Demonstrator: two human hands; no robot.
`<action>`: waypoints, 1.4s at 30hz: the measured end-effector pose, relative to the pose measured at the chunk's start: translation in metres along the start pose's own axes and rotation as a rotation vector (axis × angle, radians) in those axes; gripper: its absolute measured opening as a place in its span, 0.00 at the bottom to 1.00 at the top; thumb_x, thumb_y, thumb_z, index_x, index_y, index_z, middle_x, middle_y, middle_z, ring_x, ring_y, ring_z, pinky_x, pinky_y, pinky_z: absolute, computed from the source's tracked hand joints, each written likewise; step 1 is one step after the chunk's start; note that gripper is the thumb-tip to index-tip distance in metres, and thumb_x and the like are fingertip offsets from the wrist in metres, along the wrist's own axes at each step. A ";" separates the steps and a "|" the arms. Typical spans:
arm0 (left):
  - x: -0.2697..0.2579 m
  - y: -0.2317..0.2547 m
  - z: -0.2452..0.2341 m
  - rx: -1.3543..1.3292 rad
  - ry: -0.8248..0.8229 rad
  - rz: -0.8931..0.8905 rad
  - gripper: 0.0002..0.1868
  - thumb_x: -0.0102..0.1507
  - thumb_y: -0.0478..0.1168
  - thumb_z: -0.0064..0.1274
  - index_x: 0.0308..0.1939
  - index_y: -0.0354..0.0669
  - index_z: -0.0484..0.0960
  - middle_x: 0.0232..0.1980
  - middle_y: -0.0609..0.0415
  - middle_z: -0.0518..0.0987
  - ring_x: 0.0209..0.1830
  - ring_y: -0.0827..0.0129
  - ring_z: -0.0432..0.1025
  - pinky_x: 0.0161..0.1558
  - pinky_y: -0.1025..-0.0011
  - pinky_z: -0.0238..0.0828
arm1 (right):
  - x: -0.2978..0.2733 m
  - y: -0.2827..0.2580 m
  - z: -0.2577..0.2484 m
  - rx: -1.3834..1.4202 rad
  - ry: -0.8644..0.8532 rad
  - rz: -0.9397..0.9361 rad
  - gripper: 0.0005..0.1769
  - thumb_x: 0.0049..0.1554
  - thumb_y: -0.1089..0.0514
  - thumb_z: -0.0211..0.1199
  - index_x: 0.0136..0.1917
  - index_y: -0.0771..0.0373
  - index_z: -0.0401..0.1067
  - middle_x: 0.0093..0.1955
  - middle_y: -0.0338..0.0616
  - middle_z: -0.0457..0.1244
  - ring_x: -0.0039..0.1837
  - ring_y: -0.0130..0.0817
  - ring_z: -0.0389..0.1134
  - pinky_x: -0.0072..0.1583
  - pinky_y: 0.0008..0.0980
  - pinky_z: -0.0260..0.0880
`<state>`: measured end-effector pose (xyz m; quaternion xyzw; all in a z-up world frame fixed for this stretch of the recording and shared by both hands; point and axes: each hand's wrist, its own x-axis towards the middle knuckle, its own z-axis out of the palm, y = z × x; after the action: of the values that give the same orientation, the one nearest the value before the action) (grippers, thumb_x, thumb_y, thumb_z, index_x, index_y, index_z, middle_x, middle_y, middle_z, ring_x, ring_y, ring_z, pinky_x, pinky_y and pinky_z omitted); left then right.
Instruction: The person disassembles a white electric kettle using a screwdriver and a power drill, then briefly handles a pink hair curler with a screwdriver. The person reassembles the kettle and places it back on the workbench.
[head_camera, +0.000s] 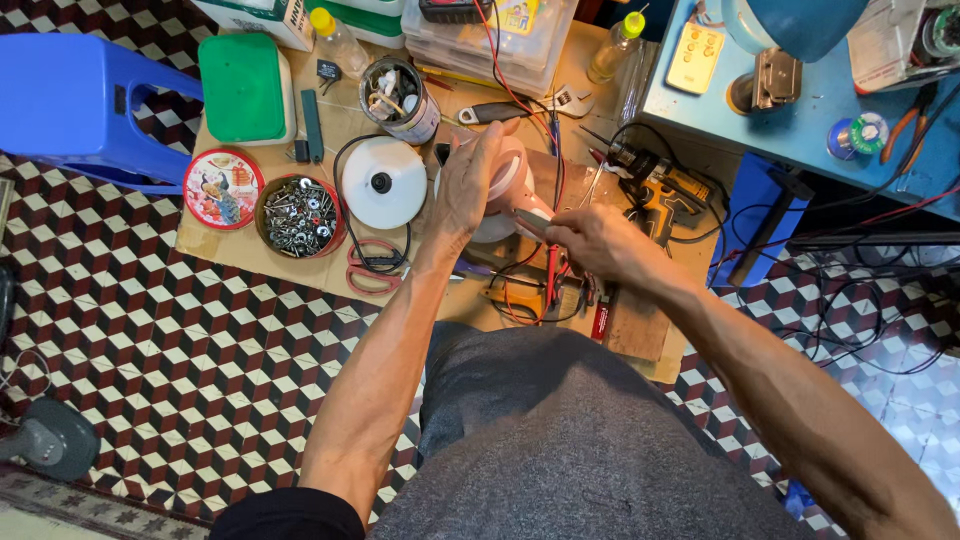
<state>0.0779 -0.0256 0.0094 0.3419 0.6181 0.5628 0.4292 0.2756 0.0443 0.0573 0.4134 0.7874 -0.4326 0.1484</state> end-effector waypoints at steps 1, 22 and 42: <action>0.001 0.001 0.003 -0.008 0.018 -0.017 0.31 0.72 0.58 0.36 0.65 0.40 0.79 0.64 0.46 0.81 0.66 0.63 0.73 0.68 0.66 0.63 | 0.002 0.002 -0.006 0.050 -0.044 0.007 0.19 0.63 0.47 0.54 0.56 0.59 0.79 0.30 0.49 0.67 0.31 0.38 0.68 0.39 0.43 0.70; 0.019 -0.015 0.010 -0.047 0.308 -0.136 0.34 0.68 0.61 0.44 0.62 0.33 0.79 0.58 0.44 0.83 0.56 0.65 0.76 0.57 0.69 0.71 | 0.015 0.014 -0.015 0.018 -0.081 -0.113 0.19 0.61 0.49 0.55 0.54 0.60 0.80 0.33 0.48 0.70 0.35 0.37 0.72 0.43 0.41 0.72; 0.010 -0.004 0.011 0.095 0.219 -0.041 0.36 0.67 0.57 0.52 0.67 0.30 0.74 0.66 0.39 0.78 0.66 0.63 0.72 0.65 0.69 0.67 | 0.043 0.014 -0.047 -0.136 -0.299 -0.124 0.19 0.62 0.44 0.54 0.55 0.54 0.79 0.29 0.45 0.70 0.32 0.33 0.69 0.39 0.39 0.69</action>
<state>0.0846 -0.0124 0.0038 0.2857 0.6940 0.5582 0.3538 0.2657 0.1084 0.0508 0.2840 0.8080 -0.4431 0.2647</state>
